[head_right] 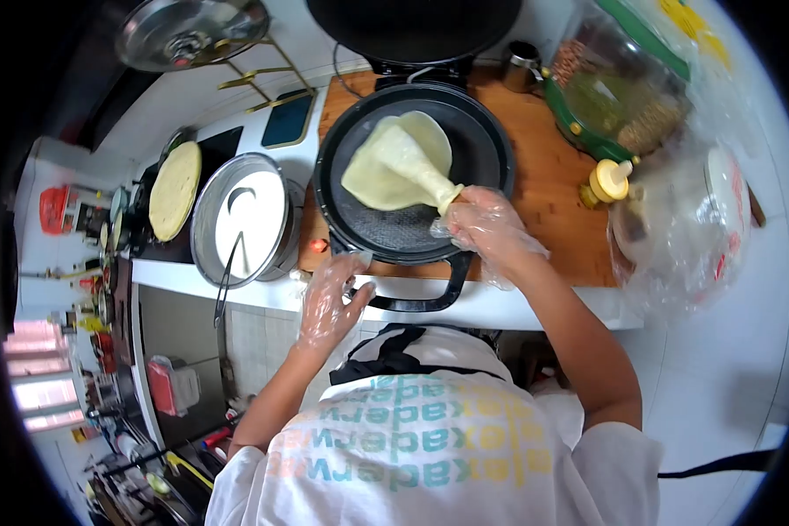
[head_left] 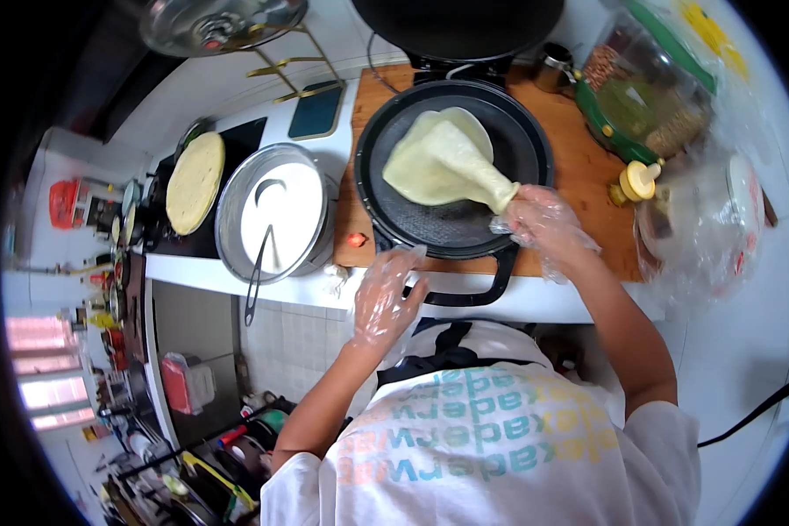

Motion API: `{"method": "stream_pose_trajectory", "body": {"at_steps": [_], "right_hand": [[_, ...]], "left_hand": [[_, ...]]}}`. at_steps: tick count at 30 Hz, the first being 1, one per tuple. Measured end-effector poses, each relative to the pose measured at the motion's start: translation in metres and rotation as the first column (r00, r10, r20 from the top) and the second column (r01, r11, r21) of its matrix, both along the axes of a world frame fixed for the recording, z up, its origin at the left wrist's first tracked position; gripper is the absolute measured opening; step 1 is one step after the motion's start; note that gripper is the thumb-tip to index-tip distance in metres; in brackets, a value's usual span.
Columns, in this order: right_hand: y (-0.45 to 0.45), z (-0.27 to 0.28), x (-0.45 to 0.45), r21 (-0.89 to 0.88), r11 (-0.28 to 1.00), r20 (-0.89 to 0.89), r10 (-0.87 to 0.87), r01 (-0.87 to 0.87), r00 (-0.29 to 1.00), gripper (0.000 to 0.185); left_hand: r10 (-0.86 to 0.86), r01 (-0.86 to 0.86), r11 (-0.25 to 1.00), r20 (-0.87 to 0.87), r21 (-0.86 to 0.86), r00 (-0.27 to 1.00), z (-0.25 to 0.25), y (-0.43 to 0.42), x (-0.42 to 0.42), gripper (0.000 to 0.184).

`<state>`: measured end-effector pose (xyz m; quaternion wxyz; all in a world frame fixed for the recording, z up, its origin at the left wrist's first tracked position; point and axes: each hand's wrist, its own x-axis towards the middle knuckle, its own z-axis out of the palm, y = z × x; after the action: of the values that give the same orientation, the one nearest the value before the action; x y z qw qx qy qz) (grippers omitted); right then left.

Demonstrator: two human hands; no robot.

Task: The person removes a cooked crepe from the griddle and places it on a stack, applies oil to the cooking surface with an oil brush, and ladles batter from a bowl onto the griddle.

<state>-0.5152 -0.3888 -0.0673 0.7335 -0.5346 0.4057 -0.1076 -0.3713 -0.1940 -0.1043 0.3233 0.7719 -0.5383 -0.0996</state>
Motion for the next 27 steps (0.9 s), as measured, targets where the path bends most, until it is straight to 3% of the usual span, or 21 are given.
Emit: {"method": "stream_pose_trajectory", "body": {"at_steps": [2, 4, 5, 7, 11, 14, 21, 22, 25, 27], "right_hand": [[-0.001, 0.020, 0.000, -0.101, 0.994, -0.014, 0.048, -0.049, 0.999, 0.020], [0.000, 0.039, 0.005, -0.235, 0.963, -0.001, 0.135, -0.132, 0.991, 0.019], [0.015, 0.064, 0.018, -0.241, 0.967, 0.012, 0.091, -0.085, 0.996, 0.013], [0.020, 0.075, 0.029, -0.257, 0.958, 0.107, 0.163, -0.131, 0.981, 0.019], [0.043, 0.099, 0.068, -0.229, 0.971, 0.175, 0.108, -0.067, 0.979, 0.024], [0.079, 0.120, 0.108, -0.175, 0.984, 0.220, 0.080, -0.042, 0.972, 0.012], [0.125, 0.095, 0.246, -0.144, 0.979, 0.232, 0.176, -0.146, 0.957, 0.004], [0.126, 0.087, 0.270, -0.058, 0.987, 0.265, 0.160, -0.150, 0.951, 0.006], [0.148, 0.085, 0.343, -0.246, 0.962, 0.137, 0.152, -0.115, 0.979, 0.016], [0.121, 0.059, 0.403, -0.656, 0.710, 0.012, 0.350, -0.257, 0.937, 0.019]], "left_hand": [[0.161, -0.146, 0.985, -0.187, 0.089, 0.969, 0.004, 0.024, -0.003, 0.025], [0.228, -0.230, 0.973, -0.211, 0.016, 0.950, -0.003, 0.047, -0.004, 0.024], [0.272, -0.281, 0.960, -0.236, -0.005, 0.933, -0.005, 0.058, -0.006, 0.023], [0.311, -0.311, 0.950, -0.261, 0.043, 0.914, -0.003, 0.078, -0.007, 0.024], [0.311, -0.329, 0.943, -0.232, -0.042, 0.921, -0.009, 0.112, 0.006, 0.021], [0.299, -0.325, 0.945, -0.292, -0.046, 0.909, -0.013, 0.142, 0.031, 0.020], [0.290, -0.293, 0.955, -0.337, 0.042, 0.896, -0.039, 0.257, 0.127, 0.020], [0.306, -0.307, 0.950, -0.340, 0.051, 0.889, -0.041, 0.278, 0.141, 0.020], [0.372, -0.379, 0.921, -0.492, 0.091, 0.787, -0.052, 0.332, 0.178, 0.020], [0.416, -0.427, 0.895, -0.591, 0.131, 0.691, -0.056, 0.359, 0.197, 0.020]]}}
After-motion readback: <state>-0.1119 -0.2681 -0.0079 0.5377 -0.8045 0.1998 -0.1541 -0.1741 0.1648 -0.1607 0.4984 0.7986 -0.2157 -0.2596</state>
